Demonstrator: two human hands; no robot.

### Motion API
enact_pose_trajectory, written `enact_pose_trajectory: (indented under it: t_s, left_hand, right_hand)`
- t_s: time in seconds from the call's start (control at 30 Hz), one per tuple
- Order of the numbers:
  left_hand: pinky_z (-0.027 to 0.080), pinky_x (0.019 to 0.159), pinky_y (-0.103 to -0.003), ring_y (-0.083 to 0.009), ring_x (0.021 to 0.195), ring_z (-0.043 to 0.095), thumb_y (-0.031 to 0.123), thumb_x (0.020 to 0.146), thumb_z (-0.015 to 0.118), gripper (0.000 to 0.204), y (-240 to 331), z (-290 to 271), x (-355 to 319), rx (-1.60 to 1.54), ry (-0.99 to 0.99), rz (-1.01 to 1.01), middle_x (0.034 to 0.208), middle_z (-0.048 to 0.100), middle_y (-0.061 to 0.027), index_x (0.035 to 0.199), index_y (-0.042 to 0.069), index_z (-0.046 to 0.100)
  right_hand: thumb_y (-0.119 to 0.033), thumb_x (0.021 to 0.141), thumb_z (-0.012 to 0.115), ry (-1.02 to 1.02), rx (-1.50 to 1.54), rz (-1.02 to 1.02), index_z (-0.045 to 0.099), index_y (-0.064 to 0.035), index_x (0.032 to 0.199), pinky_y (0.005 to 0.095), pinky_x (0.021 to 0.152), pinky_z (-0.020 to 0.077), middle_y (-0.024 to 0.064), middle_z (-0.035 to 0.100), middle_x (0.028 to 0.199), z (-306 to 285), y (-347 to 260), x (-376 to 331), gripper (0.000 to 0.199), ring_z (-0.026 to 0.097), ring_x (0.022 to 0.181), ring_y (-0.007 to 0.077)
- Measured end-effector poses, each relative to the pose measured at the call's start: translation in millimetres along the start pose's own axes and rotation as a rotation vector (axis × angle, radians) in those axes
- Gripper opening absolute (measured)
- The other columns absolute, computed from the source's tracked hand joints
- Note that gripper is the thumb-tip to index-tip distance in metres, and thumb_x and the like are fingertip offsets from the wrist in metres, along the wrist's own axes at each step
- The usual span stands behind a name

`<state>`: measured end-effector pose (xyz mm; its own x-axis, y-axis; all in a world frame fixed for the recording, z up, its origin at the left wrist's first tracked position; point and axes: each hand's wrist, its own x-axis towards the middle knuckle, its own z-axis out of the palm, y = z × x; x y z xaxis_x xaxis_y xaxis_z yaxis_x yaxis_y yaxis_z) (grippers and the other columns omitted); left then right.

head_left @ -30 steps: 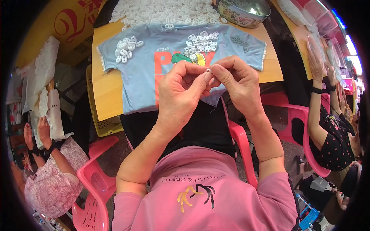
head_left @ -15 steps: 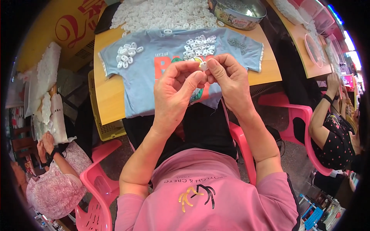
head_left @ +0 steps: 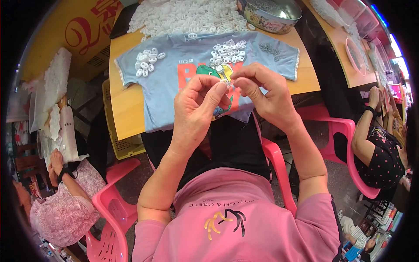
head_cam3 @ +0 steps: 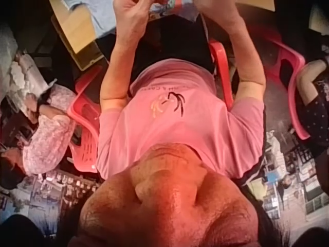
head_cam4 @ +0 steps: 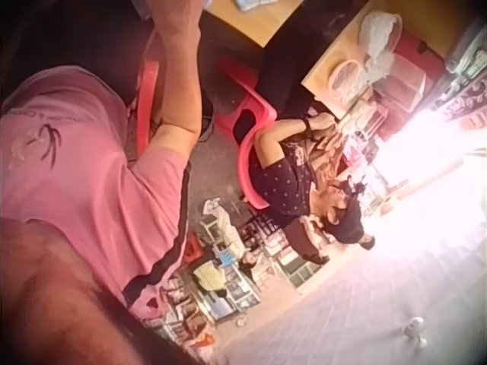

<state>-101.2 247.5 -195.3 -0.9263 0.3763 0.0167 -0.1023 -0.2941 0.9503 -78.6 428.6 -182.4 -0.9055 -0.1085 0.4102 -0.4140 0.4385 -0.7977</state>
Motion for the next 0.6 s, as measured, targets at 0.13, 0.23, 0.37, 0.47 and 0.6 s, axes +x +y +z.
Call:
enact_pose_trajectory:
  t_s: [0.13, 0.23, 0.37, 0.47, 0.6]
  left_hand:
    - [0.051, 0.063, -0.023, -0.0089, 0.07, 0.061, 0.012, 0.095, 0.062, 0.014, 3.3, 2.9, -1.7, -0.044, -0.039, -0.024, 0.083, 0.064, -0.0049, 0.097, -0.001, 0.057]
    - [0.05, 0.062, -0.023, -0.009, 0.068, 0.06, 0.013, 0.095, 0.062, 0.014, 6.7, 3.7, -2.9, -0.047, -0.07, -0.04, 0.081, 0.063, -0.0045, 0.096, -0.001, 0.056]
    - [0.049, 0.061, -0.022, -0.0088, 0.067, 0.059, 0.013, 0.095, 0.062, 0.014, 10.9, 5.7, -6.0, -0.051, -0.091, -0.035, 0.08, 0.062, -0.0041, 0.096, 0.0, 0.056]
    - [0.048, 0.061, -0.021, -0.0084, 0.067, 0.058, 0.013, 0.095, 0.061, 0.014, 14.1, 8.3, -6.3, -0.048, -0.106, -0.048, 0.079, 0.062, -0.0036, 0.096, 0.0, 0.056]
    - [0.048, 0.061, -0.021, -0.0079, 0.067, 0.058, 0.013, 0.096, 0.061, 0.014, 15.5, 9.4, -7.5, -0.024, -0.125, -0.061, 0.079, 0.062, -0.0032, 0.095, 0.0, 0.057]
  right_hand:
    - [-0.007, 0.09, 0.063, -0.053, -0.212, -0.201, 0.061, 0.0023, 0.094, 0.0309, 0.065, 0.0485, 0.0101, 0.061, 0.085, -8.2, -2.6, 5.1, 0.011, 0.061, 0.074, 0.0224]
    - [-0.007, 0.088, 0.064, -0.082, -0.176, -0.22, 0.059, 0.001, 0.09, 0.0342, 0.064, 0.0479, 0.0121, 0.06, 0.084, -10.8, -2.8, 7.4, 0.01, 0.06, 0.076, 0.0279]
    - [-0.011, 0.089, 0.064, -0.175, -0.207, -0.308, 0.059, 0.0004, 0.089, 0.0358, 0.061, 0.0469, 0.012, 0.06, 0.083, -20.6, -4.2, 13.0, 0.012, 0.059, 0.072, 0.0288]
    - [-0.01, 0.089, 0.063, -0.198, -0.225, -0.315, 0.059, 0.0003, 0.088, 0.0364, 0.059, 0.0457, 0.0119, 0.059, 0.082, -24.0, -5.4, 12.7, 0.012, 0.058, 0.069, 0.029]
    - [-0.008, 0.09, 0.061, -0.215, -0.229, -0.332, 0.058, 0.0009, 0.086, 0.036, 0.057, 0.0448, 0.0113, 0.059, 0.079, -25.8, -8.9, 9.7, 0.01, 0.057, 0.066, 0.0278]
